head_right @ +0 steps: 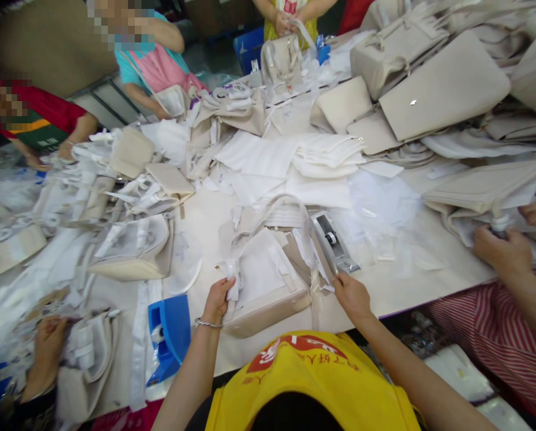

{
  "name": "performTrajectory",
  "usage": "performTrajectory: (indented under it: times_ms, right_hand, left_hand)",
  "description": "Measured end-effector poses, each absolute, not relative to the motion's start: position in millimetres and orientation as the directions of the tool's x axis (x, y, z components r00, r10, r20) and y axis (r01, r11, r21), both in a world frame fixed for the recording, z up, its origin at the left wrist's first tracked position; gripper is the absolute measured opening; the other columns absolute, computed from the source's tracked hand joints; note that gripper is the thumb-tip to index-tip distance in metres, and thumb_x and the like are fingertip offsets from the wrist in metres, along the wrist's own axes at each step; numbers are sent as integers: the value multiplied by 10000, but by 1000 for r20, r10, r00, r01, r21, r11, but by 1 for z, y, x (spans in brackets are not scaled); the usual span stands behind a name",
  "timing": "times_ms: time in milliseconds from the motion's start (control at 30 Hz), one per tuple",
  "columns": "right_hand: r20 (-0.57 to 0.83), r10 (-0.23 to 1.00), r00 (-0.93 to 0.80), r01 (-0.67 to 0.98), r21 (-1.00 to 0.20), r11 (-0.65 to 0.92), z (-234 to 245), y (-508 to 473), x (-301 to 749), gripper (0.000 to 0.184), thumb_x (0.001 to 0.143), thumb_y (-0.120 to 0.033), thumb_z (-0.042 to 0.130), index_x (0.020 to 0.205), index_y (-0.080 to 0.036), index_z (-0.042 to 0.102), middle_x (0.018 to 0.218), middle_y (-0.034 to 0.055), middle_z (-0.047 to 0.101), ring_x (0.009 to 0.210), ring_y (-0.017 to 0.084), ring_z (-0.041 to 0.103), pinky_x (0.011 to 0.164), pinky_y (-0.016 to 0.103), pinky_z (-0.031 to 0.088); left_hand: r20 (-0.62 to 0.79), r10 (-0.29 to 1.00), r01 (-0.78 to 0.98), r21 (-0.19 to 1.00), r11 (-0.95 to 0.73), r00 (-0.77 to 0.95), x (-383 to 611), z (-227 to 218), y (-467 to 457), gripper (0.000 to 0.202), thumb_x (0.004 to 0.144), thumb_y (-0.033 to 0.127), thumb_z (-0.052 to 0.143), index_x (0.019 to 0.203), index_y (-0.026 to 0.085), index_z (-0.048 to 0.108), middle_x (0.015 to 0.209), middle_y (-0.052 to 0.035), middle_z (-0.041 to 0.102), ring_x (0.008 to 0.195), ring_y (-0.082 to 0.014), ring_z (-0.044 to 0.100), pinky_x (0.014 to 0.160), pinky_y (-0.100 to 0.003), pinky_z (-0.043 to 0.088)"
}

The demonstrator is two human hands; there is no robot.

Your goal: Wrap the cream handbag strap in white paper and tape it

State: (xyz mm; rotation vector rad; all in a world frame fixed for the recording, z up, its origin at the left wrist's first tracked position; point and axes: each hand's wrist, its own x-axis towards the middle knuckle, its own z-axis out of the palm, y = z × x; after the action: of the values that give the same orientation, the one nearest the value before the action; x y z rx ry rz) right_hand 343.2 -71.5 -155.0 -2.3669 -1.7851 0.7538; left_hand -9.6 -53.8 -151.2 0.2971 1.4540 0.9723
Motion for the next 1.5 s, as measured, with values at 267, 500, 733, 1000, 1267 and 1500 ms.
performTrajectory:
  times_ms: [267,500,733,1000,1267,1500]
  right_hand:
    - [-429,864,264,764,-453,-458,-155,-67,350,281,697,-376,419,706,-206,642,545,-3,609,580,168,548,549,260,375]
    - [-436,826,357,413,-720,-558,-140,-67,342,263,635,-404,511,624,-153,588,437,-12,504,392,113,411,386,235,297]
    - [-602,787,-136,50,-797,-601,-93,-66,290,276,693,-423,514,610,-176,422,436,-85,344,311,30,220,311,180,107]
    - [-434,891,-135,455,-826,-333,-106,-21,210,270,720,-406,444,578,-177,464,378,-72,393,313,63,352,329,182,271]
    - [-689,569,-449,682,-676,-281,-113,-17,165,223,744,-308,389,696,-163,551,485,-1,563,337,116,485,354,224,374]
    - [-94,702,-706,686,-337,645,-113,24,162,308,768,-127,404,1022,-229,544,1080,75,499,861,179,510,691,290,413]
  left_hand:
    - [-698,702,-416,686,598,-142,-14,-158,-55,341,472,280,727,721,81,605,624,-49,631,532,-121,548,539,-243,442]
    - [-693,708,-450,680,579,-136,-14,-158,-56,317,482,259,723,714,80,600,578,-33,615,532,-124,551,540,-241,441]
    - [-686,717,-486,672,559,-124,-16,-160,-58,296,485,260,720,683,77,597,557,-37,606,485,-109,517,494,-229,401]
    - [-686,712,-527,664,531,-148,-17,-161,-61,310,449,272,730,642,75,587,534,-37,594,477,-115,512,506,-248,401]
    - [-705,699,-565,628,536,-121,-18,-165,-62,339,433,272,731,674,75,596,568,-54,612,512,-143,537,530,-278,424]
    - [-708,694,-561,630,537,-131,-19,-170,-63,343,428,293,732,657,75,599,549,-47,598,487,-132,517,498,-254,401]
